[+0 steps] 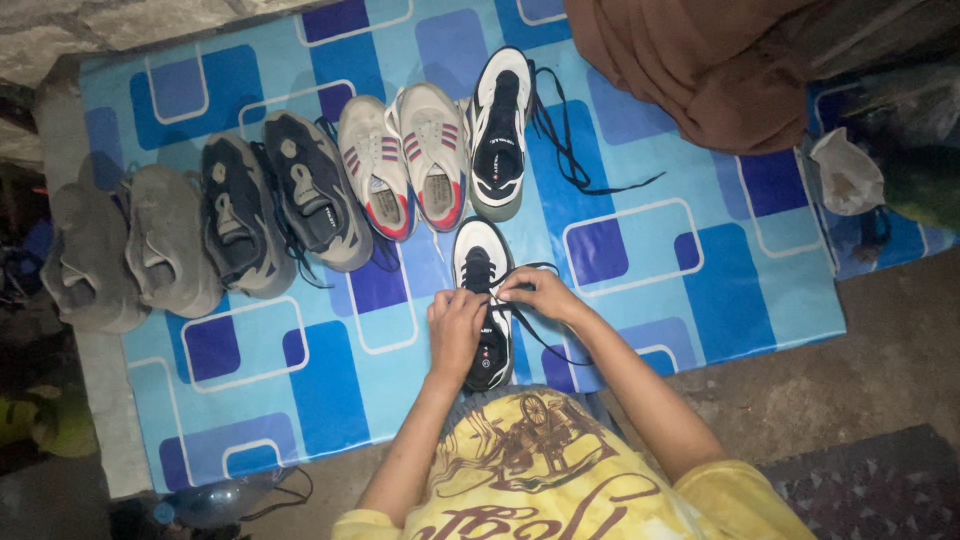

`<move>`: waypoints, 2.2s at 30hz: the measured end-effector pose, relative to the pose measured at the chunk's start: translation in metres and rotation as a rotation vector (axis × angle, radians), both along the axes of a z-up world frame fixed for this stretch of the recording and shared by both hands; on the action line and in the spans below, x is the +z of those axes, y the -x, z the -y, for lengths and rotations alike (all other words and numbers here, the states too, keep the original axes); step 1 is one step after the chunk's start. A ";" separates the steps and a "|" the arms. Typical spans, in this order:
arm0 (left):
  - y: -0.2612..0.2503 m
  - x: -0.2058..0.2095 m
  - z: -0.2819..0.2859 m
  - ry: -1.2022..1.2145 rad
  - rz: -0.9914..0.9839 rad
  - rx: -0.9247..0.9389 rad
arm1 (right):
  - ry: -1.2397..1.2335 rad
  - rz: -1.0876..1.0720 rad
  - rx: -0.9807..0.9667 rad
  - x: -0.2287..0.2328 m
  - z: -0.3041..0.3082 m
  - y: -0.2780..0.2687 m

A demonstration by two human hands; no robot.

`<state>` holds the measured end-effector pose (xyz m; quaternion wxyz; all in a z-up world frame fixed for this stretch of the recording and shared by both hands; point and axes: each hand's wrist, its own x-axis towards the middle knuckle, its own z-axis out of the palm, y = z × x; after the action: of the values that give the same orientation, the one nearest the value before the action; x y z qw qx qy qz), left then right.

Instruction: The person removes the laces from a black and white sneaker, then re-laces it by threading the laces through the eyelets and tying a knot. The task is performed on a single shoe placed on a blue patterned mat.

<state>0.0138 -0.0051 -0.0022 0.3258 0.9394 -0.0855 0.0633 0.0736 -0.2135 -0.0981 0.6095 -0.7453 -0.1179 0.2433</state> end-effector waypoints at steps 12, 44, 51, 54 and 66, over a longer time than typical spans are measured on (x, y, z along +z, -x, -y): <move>0.009 -0.006 -0.009 0.050 -0.031 -0.048 | 0.359 0.503 0.322 0.086 -0.014 -0.011; 0.105 0.055 -0.315 0.352 -0.215 0.322 | 0.513 0.409 0.275 0.082 -0.021 0.004; 0.086 -0.029 -0.258 -0.175 -0.629 0.212 | 0.236 0.370 -0.184 0.072 -0.017 0.028; 0.056 -0.028 -0.170 0.053 -0.293 0.027 | 0.269 0.358 -0.323 0.072 -0.027 0.047; -0.008 -0.019 -0.011 -0.223 -0.126 -0.122 | 0.469 0.159 -0.260 0.079 -0.054 0.077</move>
<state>0.0222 0.0061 -0.0210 0.2275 0.9649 -0.1283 -0.0254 -0.0031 -0.1594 -0.0186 0.4354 -0.8915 -0.0094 0.1245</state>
